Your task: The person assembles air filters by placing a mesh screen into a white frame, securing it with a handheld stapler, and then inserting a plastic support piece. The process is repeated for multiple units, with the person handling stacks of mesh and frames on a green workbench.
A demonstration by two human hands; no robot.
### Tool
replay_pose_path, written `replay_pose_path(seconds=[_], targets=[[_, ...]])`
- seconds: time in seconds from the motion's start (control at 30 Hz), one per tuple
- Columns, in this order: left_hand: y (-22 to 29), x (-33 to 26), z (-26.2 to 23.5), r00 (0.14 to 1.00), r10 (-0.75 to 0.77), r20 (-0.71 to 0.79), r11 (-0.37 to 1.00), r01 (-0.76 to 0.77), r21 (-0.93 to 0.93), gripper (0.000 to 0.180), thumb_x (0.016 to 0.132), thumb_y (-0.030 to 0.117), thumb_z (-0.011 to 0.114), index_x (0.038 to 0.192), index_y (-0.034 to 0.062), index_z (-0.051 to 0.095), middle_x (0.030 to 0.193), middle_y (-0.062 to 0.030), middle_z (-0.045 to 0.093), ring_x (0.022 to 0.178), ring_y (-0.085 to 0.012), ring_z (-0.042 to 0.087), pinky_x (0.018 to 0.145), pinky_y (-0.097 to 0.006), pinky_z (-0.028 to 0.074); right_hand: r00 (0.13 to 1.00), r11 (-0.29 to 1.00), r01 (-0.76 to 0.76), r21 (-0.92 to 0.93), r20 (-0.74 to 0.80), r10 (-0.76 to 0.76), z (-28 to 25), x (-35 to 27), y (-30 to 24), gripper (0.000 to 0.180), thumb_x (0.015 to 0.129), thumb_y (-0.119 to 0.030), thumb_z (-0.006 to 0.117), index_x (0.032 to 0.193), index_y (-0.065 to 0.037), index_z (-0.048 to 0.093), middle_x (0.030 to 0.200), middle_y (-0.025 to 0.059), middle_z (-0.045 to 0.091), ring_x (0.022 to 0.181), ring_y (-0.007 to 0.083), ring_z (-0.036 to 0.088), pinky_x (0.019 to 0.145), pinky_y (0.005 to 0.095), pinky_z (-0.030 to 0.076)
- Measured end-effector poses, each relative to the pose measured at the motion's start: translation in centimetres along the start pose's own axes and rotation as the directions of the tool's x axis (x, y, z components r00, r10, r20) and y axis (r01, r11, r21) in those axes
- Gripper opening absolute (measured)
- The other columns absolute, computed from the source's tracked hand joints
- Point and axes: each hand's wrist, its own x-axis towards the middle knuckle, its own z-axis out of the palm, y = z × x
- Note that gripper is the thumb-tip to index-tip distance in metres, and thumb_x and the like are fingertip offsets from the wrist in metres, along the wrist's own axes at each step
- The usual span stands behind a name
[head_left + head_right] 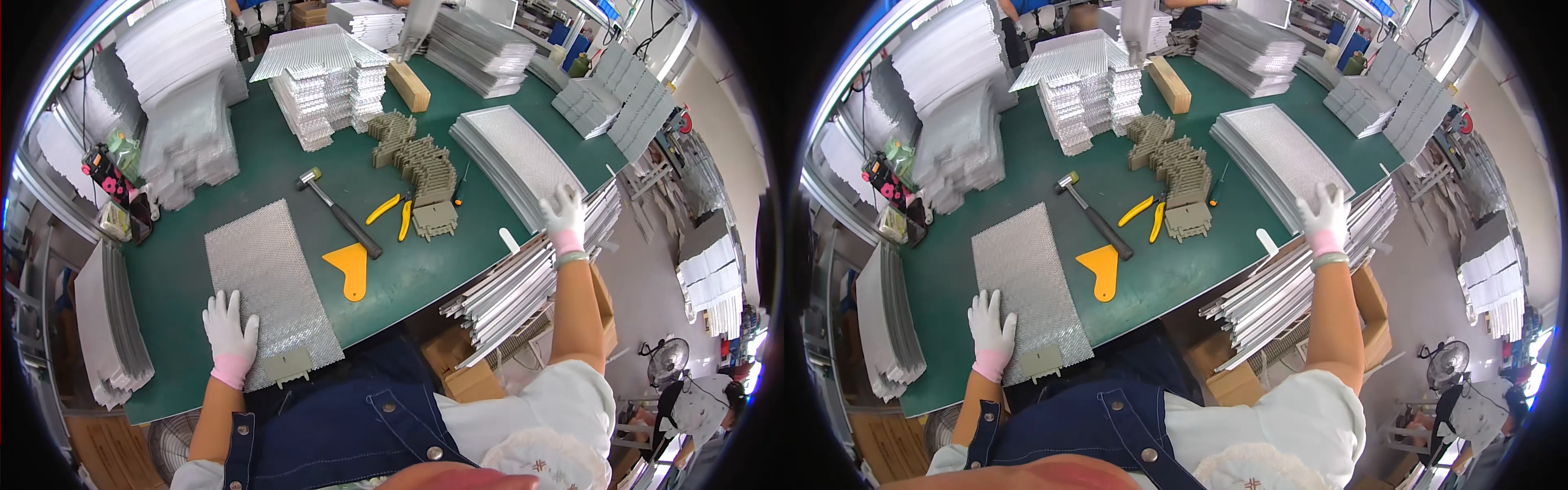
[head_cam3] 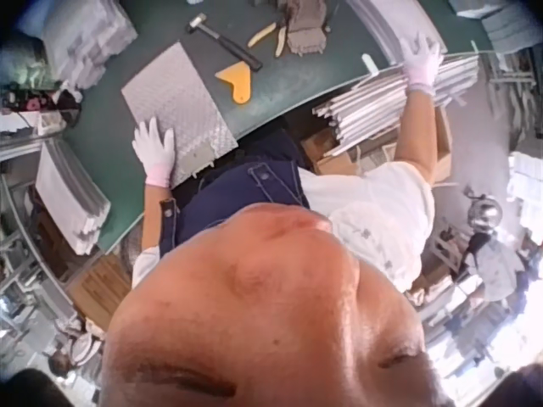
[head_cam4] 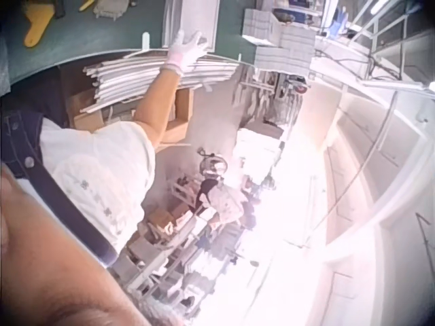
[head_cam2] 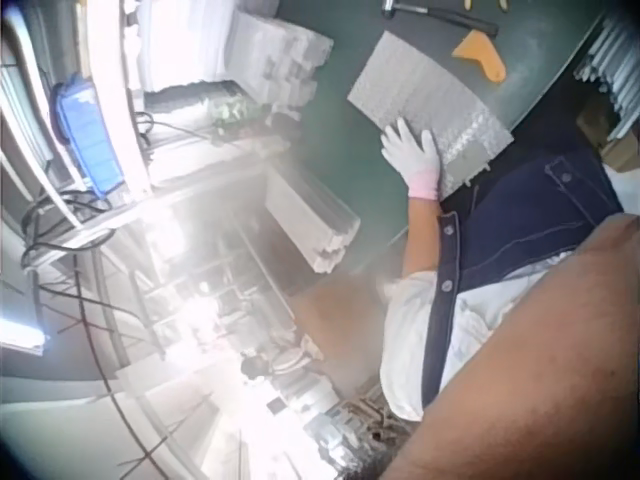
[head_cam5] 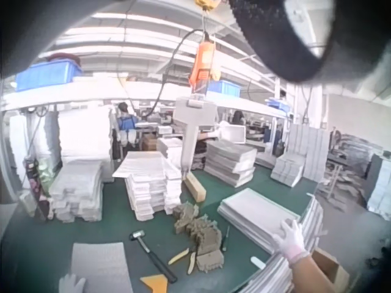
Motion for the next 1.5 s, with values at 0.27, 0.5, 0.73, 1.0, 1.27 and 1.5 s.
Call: replay_pose_path(seconds=[0.27,0.5,0.73,1.0,1.27,1.5], targets=[[0.2,0.5,0.2,1.0,-0.002,-0.022,1.0,0.002,-0.01,0.06,0.087,0.031,0.062,0.138,0.0021,0.049,0.143,-0.0281,0.043,0.133,-0.0473,0.037,0.112,-0.058,0.025,0.996,0.903,0.072,0.423,-0.071,-0.046,-6.4,3.5,-7.4,0.039,0.096,-0.024,0.052,0.134,-0.019,0.06,0.1,0.0198,0.069,0.086,0.0402,0.066,0.076,0.0474,0.052],[0.3,1.4,1.1,0.994,-0.091,-0.06,0.995,0.093,0.032,0.06,0.087,0.034,0.063,0.137,0.0033,0.05,0.142,-0.027,0.044,0.133,-0.0463,0.038,0.112,-0.058,0.026,0.998,0.928,-0.033,0.371,-0.04,0.051,-3.6,7.7,-11.0,0.044,0.095,-0.027,0.05,0.137,-0.017,0.056,0.102,0.023,0.069,0.093,0.041,0.066,0.084,0.0479,0.052],[0.7,1.7,1.0,0.996,-0.085,-0.023,0.99,0.087,0.111,0.062,0.091,0.041,0.057,0.141,0.0068,0.048,0.144,-0.0247,0.044,0.134,-0.0445,0.037,0.112,-0.059,0.024,0.973,0.894,0.134,0.428,-0.229,-0.037,-4.7,7.7,-9.5,0.045,0.095,-0.025,0.055,0.138,-0.014,0.055,0.101,0.0221,0.069,0.087,0.039,0.067,0.079,0.0456,0.052],[-0.3,2.6,2.1,0.998,-0.056,0.042,0.974,0.045,0.223,0.062,0.094,0.043,0.051,0.145,0.0092,0.044,0.148,-0.0252,0.04,0.135,-0.0463,0.036,0.108,-0.06,0.027,0.935,0.86,0.217,0.462,-0.351,-0.047,-10.7,-4.3,-4.2,0.032,0.096,-0.027,0.06,0.123,-0.011,0.067,0.099,0.0168,0.071,0.085,0.0303,0.069,0.077,0.0355,0.053],[0.8,1.9,0.5,0.999,-0.013,-0.031,0.93,0.024,0.367,0.059,0.094,0.045,0.052,0.142,0.0103,0.049,0.145,-0.0214,0.045,0.134,-0.0454,0.037,0.109,-0.061,0.026,0.464,0.893,-0.436,-0.113,0.822,0.33,5.3,-24.7,6.7,0.08,0.094,-0.064,0.041,0.133,0.005,0.053,0.135,0.0298,0.053,0.128,0.042,0.05,0.108,0.0462,0.038],[3.0,2.0,-1.8,0.995,0.042,-0.096,0.949,-0.01,0.315,0.056,0.087,0.04,0.062,0.131,0.0061,0.058,0.138,-0.0181,0.052,0.134,-0.0445,0.037,0.112,-0.06,0.022,0.54,0.925,-0.379,-0.016,0.808,0.235,13.0,-28.9,7.3,0.068,0.095,-0.053,0.051,0.132,0.005,0.052,0.125,0.033,0.058,0.112,0.0423,0.061,0.094,0.0472,0.05]])
